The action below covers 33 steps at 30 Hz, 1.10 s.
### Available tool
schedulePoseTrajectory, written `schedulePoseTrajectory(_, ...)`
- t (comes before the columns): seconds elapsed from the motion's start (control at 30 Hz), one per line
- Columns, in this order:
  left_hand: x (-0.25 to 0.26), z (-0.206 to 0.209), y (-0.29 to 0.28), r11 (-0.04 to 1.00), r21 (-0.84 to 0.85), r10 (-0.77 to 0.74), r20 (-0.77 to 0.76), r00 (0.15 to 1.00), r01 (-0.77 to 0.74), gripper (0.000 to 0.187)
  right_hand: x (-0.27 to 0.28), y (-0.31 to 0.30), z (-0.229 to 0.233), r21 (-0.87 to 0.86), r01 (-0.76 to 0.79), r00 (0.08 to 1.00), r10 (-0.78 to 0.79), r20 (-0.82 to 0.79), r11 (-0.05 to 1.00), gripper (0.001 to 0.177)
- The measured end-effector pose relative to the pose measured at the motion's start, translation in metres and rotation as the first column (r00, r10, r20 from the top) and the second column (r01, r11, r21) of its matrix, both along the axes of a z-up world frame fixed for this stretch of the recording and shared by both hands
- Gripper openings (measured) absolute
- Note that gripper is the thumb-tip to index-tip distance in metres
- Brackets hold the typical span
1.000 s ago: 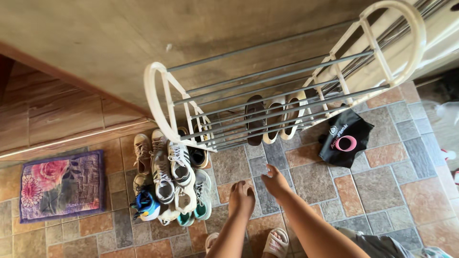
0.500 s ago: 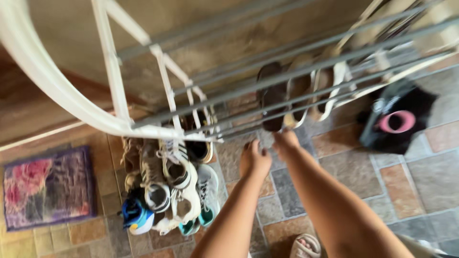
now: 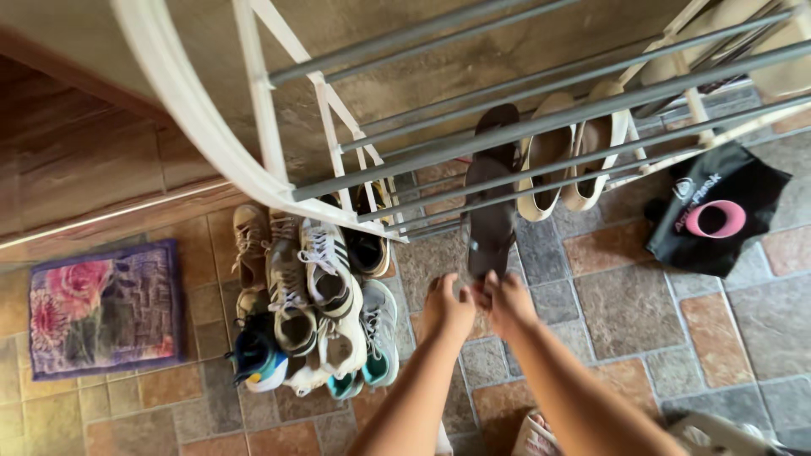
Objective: The person removes several pairs of shoes from a metal shoe rack and places them on the tiled floor. They then wipe the metal bars of the rack with a dark cloth. The shoes are handled one at a time and placed in a row on the floor.
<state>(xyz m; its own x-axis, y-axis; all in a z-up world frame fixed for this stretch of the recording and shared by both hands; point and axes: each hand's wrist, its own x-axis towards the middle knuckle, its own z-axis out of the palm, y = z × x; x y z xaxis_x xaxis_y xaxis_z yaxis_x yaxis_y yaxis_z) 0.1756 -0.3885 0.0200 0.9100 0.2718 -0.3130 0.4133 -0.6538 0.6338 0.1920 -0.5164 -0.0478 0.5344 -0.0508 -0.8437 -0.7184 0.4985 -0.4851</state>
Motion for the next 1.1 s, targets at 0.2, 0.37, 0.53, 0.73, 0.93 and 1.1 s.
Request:
schedulePoseTrajectory(0.2, -0.035, 0.030, 0.013, 0.999, 0.049, 0.007, -0.088, 0.996, -0.003, 0.047, -0.139, 0.009, -0.014, 0.020, 0.014, 0.981, -0.010, -0.195, 1.000, 0.017)
schedulePoseTrajectory(0.37, -0.032, 0.023, 0.017, 0.999, 0.053, 0.016, -0.125, 0.992, -0.010, 0.053, -0.158, 0.025, -0.104, 0.048, 0.107, 0.888, -0.074, -0.453, 0.993, 0.030)
schedulePoseTrajectory(0.53, -0.032, 0.013, 0.016, 0.998, 0.010, 0.057, -0.214, 0.975, -0.056, 0.061, -0.145, 0.037, -0.119, 0.095, -0.077, 0.889, 0.111, -0.443, 0.993, 0.028)
schedulePoseTrajectory(0.73, -0.032, 0.022, 0.008, 1.000, 0.030, 0.002, -0.198, 0.980, 0.004, 0.061, -0.093, 0.021, -0.037, -0.093, -0.228, 0.876, 0.162, -0.454, 0.969, 0.060)
schedulePoseTrajectory(0.93, 0.023, -0.011, -0.013, 0.995, 0.040, -0.082, -0.129, 0.988, 0.088, 0.059, 0.000, -0.018, 0.000, 0.076, 0.234, 0.971, -0.229, -0.075, 0.969, 0.060)
schedulePoseTrajectory(1.1, 0.114, -0.116, -0.043, 0.998, 0.051, -0.039, -0.048, 0.998, 0.042, 0.065, 0.073, -0.051, 0.016, 0.215, 0.324, 0.943, -0.333, 0.005, 0.921, 0.056)
